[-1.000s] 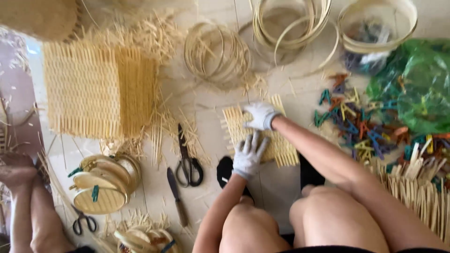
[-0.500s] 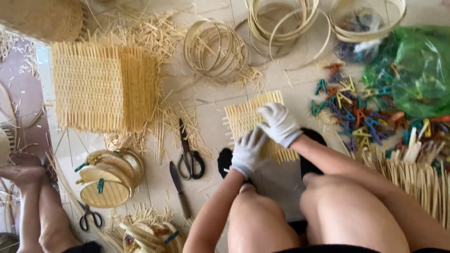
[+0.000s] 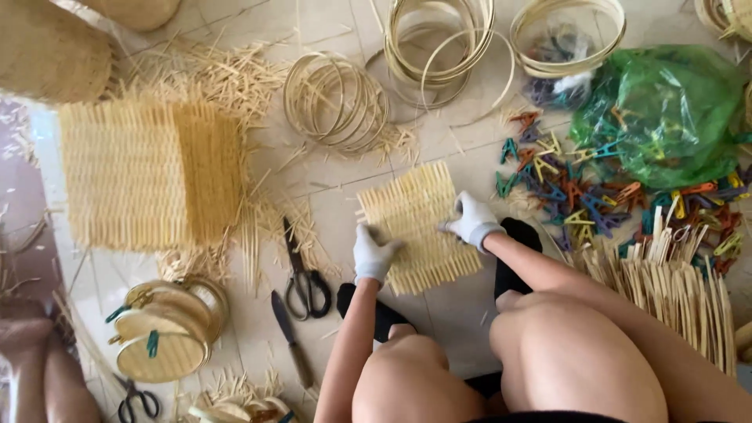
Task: Weaving and assembling bamboo basket components including attaching a hoop to a woven disc.
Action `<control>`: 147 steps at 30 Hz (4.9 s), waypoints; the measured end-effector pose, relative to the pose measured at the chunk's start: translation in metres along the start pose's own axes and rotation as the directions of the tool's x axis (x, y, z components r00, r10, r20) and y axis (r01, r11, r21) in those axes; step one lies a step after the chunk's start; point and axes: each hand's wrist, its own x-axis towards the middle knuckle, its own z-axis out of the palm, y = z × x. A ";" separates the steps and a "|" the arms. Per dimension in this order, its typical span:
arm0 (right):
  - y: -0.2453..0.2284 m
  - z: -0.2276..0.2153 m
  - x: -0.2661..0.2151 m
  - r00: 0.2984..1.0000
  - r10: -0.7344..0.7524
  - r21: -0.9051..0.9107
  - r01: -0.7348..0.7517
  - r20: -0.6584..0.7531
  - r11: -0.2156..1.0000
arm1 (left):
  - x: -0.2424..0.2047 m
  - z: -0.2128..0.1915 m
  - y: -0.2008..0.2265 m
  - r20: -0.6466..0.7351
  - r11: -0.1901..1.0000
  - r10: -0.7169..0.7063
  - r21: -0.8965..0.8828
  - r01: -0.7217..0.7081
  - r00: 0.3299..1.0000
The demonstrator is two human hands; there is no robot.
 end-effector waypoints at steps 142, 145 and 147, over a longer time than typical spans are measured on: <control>-0.029 -0.024 -0.014 0.849 -0.511 -0.486 0.394 -0.133 0.780 | -0.021 -0.009 -0.018 -0.248 0.995 0.094 -0.003 -0.097 0.964; -0.023 -0.018 -0.006 0.856 -0.501 -0.511 0.377 -0.125 0.772 | -0.013 -0.001 -0.026 -0.309 0.994 0.089 -0.033 -0.104 0.947; -0.018 -0.013 0.002 0.876 -0.463 -0.499 0.344 -0.134 0.795 | -0.011 0.002 -0.028 -0.331 0.988 0.124 -0.044 -0.146 0.936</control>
